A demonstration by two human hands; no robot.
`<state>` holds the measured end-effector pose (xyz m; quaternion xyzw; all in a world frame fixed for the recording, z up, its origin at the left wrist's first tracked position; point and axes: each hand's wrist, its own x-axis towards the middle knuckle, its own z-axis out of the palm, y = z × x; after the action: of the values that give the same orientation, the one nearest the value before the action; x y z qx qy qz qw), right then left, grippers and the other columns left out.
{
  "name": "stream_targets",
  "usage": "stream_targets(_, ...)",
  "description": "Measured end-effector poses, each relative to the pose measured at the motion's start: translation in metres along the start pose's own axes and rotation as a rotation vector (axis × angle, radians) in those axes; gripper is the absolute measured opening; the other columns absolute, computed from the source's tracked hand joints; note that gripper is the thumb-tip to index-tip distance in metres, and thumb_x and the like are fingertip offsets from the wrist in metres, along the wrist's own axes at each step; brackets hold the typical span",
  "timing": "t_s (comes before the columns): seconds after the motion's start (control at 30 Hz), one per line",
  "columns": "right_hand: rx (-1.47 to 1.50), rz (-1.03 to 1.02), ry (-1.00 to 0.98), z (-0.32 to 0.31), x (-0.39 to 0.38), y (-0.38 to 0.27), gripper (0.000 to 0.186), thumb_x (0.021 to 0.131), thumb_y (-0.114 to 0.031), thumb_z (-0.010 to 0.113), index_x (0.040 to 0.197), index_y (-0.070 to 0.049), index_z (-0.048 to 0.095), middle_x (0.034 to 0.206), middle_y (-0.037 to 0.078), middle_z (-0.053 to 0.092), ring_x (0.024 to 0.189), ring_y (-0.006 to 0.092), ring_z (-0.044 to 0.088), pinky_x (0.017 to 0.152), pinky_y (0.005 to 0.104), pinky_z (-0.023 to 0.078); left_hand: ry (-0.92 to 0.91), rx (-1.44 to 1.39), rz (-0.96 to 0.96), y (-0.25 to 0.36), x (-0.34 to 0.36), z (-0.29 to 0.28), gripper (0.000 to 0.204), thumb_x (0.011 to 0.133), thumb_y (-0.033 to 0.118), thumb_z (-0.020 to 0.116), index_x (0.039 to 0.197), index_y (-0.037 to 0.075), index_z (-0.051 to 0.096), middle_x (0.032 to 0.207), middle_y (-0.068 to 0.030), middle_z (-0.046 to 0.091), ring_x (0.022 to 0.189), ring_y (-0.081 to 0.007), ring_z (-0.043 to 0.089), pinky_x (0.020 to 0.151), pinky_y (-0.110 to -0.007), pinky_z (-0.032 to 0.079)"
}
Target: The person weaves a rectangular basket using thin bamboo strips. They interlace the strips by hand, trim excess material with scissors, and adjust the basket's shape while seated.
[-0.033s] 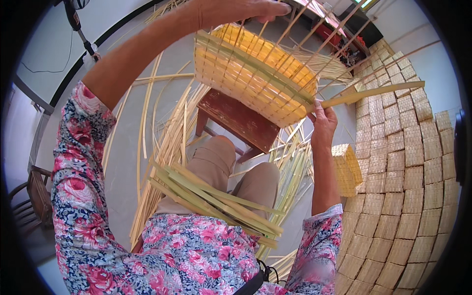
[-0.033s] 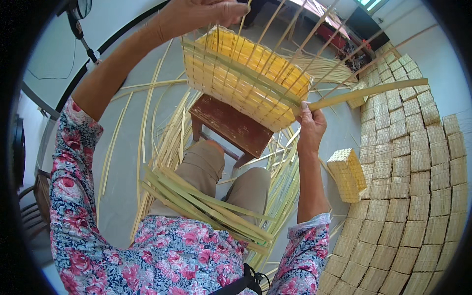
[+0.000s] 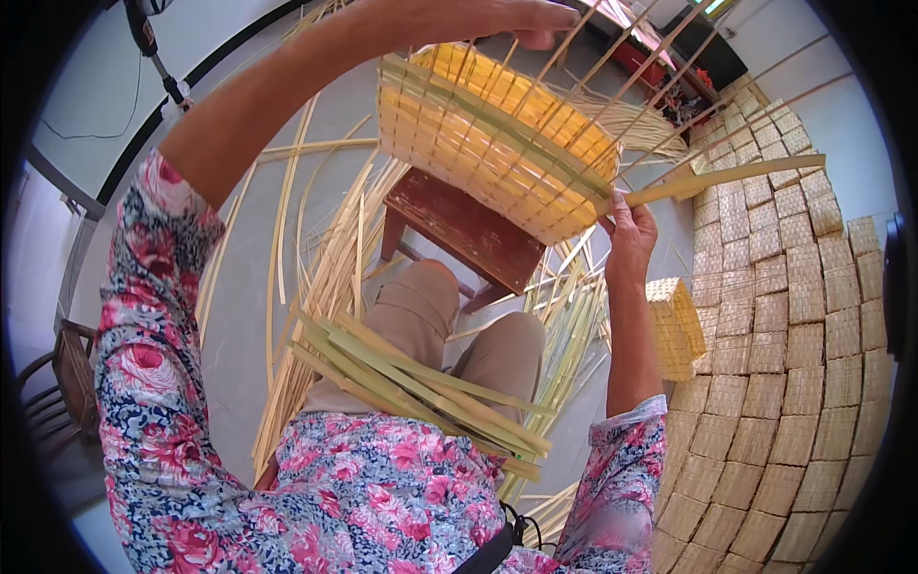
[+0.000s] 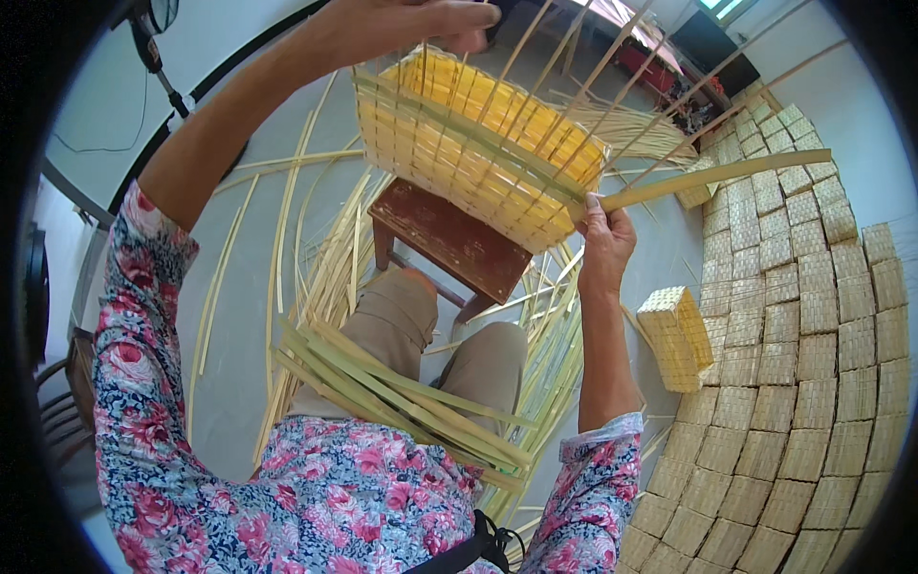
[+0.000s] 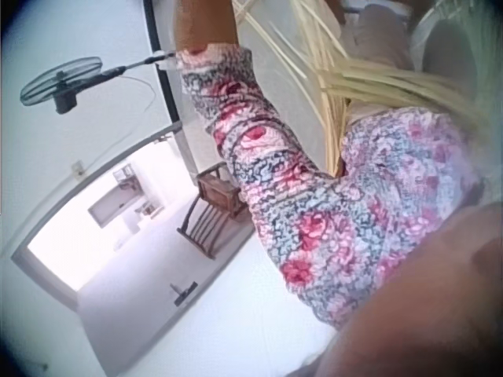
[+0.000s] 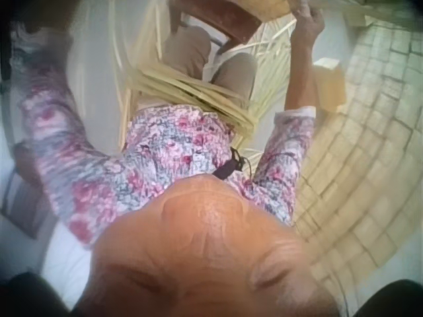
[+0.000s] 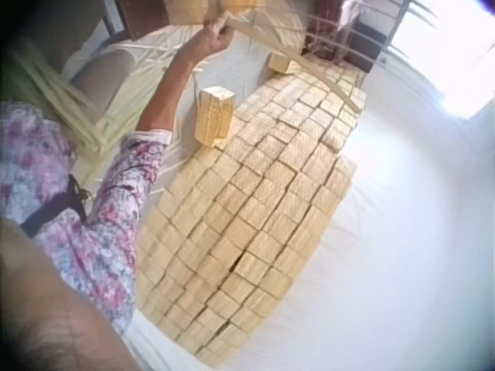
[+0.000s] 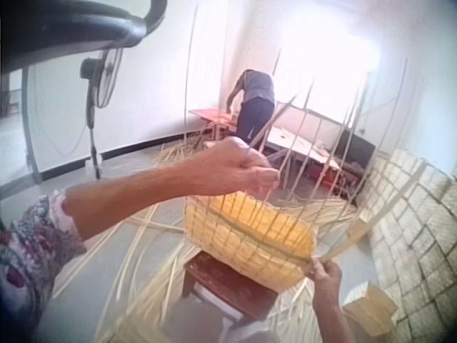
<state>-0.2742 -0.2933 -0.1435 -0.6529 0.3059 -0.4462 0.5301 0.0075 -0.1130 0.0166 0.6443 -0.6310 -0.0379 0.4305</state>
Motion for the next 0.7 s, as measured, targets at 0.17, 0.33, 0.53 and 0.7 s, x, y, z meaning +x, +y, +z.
stream_targets(0.17,0.094,-0.015,-0.109,0.040,-0.002,0.012,0.012,0.097,-0.016,0.064,0.097,-0.005,0.069,0.086,-0.001,0.065,0.078,0.0070,0.060,0.069,0.0247,0.052,0.113,0.163,-0.050,-0.007,-0.007,0.001,0.042,0.088,0.041,0.070,0.094,0.000,0.071,0.082,-0.0087,0.070,0.077,-0.0167,0.064,0.070,-0.032,0.051)
stream_targets(0.33,0.000,-0.023,-0.020,0.022,-0.003,0.006,0.012,0.095,-0.013,0.067,0.096,-0.001,0.069,0.075,-0.004,0.059,0.064,0.0037,0.047,0.058,0.0213,0.039,-0.339,-0.203,-0.121,0.015,0.009,-0.002,0.040,0.092,0.042,0.067,0.090,0.002,0.073,0.080,-0.0038,0.069,0.077,-0.0107,0.062,0.072,-0.028,0.050)
stream_targets(0.53,0.026,-0.020,-0.057,0.026,-0.008,0.016,0.013,0.096,-0.019,0.067,0.097,-0.007,0.071,0.084,-0.002,0.068,0.072,0.0043,0.059,0.064,0.0202,0.048,-0.413,-0.107,-0.006,0.016,0.026,0.027,0.077,0.091,0.036,0.067,0.148,-0.002,0.032,0.130,-0.0209,0.058,0.110,-0.0250,0.060,0.093,-0.035,0.050)
stream_targets(0.7,-0.037,-0.038,0.004,0.025,-0.001,0.025,0.013,0.095,-0.019,0.067,0.096,-0.006,0.071,0.084,-0.002,0.067,0.072,0.0040,0.057,0.065,0.0228,0.048,-0.713,-0.130,0.009,0.030,0.061,0.029,0.045,0.086,0.025,0.071,0.122,0.003,0.057,0.100,-0.0117,0.067,0.090,-0.0200,0.063,0.080,-0.033,0.053)
